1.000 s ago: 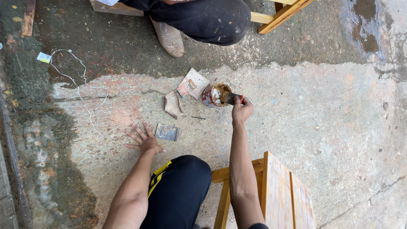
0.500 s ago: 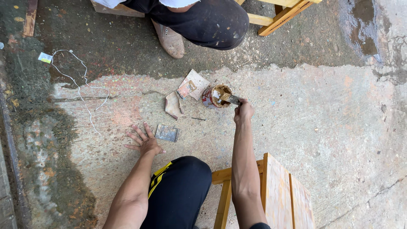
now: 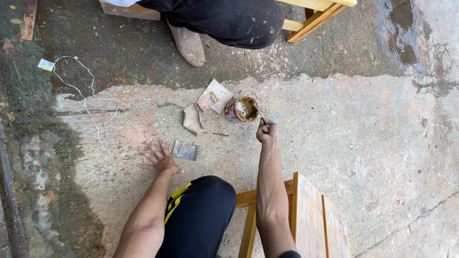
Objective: The person sits on the ground with a small wooden chair across their legs and presses wood filler into holes and seams on the chair frame using a small applicator block. They rotate the chair to reach different sides, dip the applicator into a filler can on the ground, and later smooth the filled areas with a small hand tool.
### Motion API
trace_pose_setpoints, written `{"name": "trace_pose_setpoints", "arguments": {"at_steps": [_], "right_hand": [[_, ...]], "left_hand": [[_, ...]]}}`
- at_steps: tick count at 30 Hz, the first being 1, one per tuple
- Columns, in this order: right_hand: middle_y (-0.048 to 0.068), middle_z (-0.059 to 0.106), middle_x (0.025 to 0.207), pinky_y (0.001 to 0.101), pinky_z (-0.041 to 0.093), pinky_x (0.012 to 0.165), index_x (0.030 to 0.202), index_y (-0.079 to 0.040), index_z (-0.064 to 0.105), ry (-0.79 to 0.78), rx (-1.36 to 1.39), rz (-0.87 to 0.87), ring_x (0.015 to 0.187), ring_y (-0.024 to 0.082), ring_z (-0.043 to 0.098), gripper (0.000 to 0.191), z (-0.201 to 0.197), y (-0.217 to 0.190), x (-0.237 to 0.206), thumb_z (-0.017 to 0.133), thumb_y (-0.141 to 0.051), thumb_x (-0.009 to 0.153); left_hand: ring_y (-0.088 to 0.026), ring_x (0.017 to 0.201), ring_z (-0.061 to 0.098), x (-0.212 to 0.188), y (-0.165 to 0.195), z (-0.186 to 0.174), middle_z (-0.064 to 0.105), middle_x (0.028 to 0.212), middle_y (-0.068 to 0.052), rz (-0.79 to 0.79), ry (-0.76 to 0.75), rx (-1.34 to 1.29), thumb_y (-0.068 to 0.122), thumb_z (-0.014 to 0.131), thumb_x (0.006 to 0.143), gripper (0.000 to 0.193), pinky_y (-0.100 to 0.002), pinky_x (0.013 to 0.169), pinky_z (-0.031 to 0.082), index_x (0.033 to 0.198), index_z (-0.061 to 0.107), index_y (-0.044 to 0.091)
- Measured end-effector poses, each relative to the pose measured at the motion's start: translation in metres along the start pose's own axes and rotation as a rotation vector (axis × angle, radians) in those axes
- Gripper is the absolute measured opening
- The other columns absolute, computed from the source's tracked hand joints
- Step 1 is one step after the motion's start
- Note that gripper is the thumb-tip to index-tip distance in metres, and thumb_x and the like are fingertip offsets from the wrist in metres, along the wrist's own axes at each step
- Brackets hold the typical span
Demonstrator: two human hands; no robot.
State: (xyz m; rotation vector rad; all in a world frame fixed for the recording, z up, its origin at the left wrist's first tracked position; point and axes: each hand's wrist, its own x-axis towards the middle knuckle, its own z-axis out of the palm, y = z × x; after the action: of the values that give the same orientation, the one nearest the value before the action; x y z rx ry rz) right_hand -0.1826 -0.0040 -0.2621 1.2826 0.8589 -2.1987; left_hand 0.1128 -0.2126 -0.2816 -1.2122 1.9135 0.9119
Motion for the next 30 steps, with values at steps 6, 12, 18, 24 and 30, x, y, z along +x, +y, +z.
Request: {"name": "trace_pose_setpoints", "arguments": {"at_steps": [6,12,18,24,30], "right_hand": [[0.019,0.068,0.076,0.0146,0.034,0.032,0.095,0.011,0.065,-0.008,0.275,0.214,0.042,0.008,0.044,0.014,-0.011,0.012,-0.006,0.056,0.0,0.091],[0.017,0.068,0.073,0.0189,0.036,0.032,0.089,0.009,0.065,-0.051,0.598,0.452,0.039,0.008,0.043,0.017,-0.023,0.032,-0.017,0.056,-0.005,0.091],[0.015,0.066,0.071,0.02,0.037,0.032,0.09,0.01,0.063,-0.157,0.768,0.616,0.038,0.007,0.044,0.017,-0.026,0.054,-0.04,0.058,-0.006,0.092],[0.013,0.064,0.072,0.0207,0.039,0.035,0.093,0.01,0.063,-0.359,0.838,0.724,0.04,0.008,0.044,0.016,-0.034,0.059,-0.09,0.058,-0.005,0.092],[0.011,0.062,0.073,0.0214,0.041,0.037,0.095,0.01,0.062,-0.59,0.835,0.705,0.042,0.008,0.044,0.016,-0.019,0.051,-0.178,0.057,-0.005,0.093]], "left_hand": [[-0.055,0.132,-0.046,0.0,0.0,-0.001,-0.043,0.158,-0.029,0.005,-0.009,0.002,0.043,0.098,0.065,0.162,-0.088,0.096,-0.014,0.16,-0.031,0.026],[-0.054,0.133,-0.047,-0.003,0.001,-0.002,-0.044,0.158,-0.028,0.0,-0.011,0.006,0.043,0.098,0.065,0.162,-0.088,0.096,-0.015,0.16,-0.032,0.026],[-0.054,0.134,-0.046,-0.003,0.003,-0.006,-0.045,0.158,-0.028,-0.014,-0.037,0.041,0.044,0.098,0.067,0.162,-0.086,0.097,-0.014,0.159,-0.035,0.025],[-0.055,0.139,-0.044,-0.009,0.003,-0.013,-0.046,0.159,-0.024,0.01,-0.018,0.027,0.045,0.098,0.068,0.164,-0.084,0.1,-0.013,0.157,-0.038,0.026],[-0.051,0.144,-0.042,-0.028,0.007,-0.037,-0.049,0.162,-0.014,0.007,0.053,0.037,0.035,0.098,0.071,0.159,-0.084,0.105,-0.001,0.157,-0.036,0.038]]}}
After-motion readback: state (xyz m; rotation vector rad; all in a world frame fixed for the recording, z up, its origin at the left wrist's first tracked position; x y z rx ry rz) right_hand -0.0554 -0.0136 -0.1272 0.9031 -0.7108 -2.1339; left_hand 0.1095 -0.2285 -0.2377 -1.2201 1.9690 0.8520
